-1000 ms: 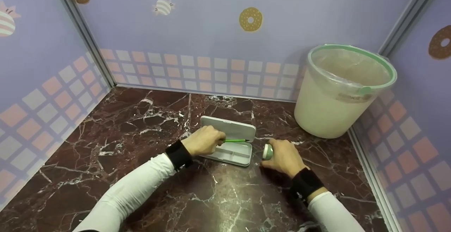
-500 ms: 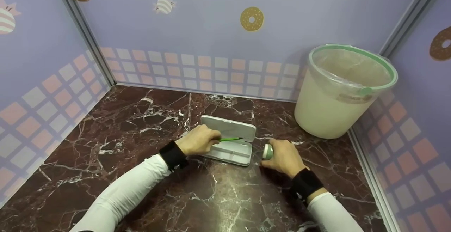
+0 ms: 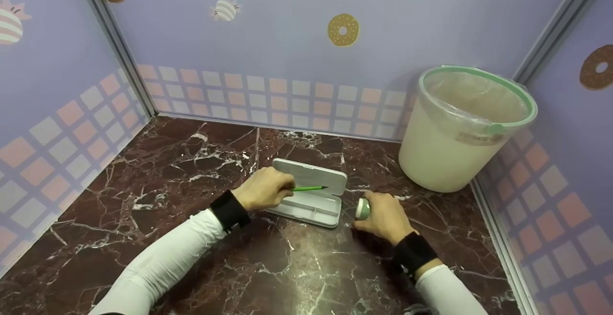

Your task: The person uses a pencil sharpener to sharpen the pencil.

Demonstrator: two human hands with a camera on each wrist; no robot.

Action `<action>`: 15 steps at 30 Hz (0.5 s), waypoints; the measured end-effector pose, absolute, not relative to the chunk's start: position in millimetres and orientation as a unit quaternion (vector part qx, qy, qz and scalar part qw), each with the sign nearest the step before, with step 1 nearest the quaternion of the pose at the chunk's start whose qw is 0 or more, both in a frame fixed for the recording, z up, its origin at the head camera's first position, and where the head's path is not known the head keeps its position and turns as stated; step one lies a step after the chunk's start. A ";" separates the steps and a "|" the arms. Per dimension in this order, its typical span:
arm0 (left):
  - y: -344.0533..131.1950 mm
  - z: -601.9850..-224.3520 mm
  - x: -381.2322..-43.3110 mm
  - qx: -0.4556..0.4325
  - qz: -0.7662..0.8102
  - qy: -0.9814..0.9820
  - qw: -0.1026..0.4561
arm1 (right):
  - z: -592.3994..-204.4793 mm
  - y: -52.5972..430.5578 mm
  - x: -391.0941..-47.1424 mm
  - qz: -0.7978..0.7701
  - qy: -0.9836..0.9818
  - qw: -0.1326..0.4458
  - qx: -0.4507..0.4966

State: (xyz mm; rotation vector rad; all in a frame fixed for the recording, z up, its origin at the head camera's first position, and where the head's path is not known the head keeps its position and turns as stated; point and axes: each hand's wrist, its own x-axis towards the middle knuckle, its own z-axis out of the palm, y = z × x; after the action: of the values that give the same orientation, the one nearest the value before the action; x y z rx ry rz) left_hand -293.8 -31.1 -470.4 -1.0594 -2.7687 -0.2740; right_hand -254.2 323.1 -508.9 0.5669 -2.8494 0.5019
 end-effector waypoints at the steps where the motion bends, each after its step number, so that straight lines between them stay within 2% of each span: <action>1: -31.2 -470.9 -294.4 -0.353 -0.087 -0.928 0.085 | -508.8 323.1 -254.0 0.168 -0.963 0.096 0.190; 7: -28.5 -475.3 -299.4 -0.334 -0.050 -0.934 0.114 | -507.9 322.0 -253.8 0.173 -0.962 0.095 0.190; 15: -17.4 -482.4 -305.6 -0.328 -0.025 -0.938 0.107 | -508.3 322.4 -254.3 0.173 -0.963 0.095 0.184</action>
State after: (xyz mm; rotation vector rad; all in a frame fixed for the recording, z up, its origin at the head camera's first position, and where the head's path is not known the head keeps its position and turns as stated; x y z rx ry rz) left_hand -305.6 -17.4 -482.4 -0.9650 -2.7637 -0.0723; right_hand -254.3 322.4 -508.3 0.5447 -2.8551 0.5125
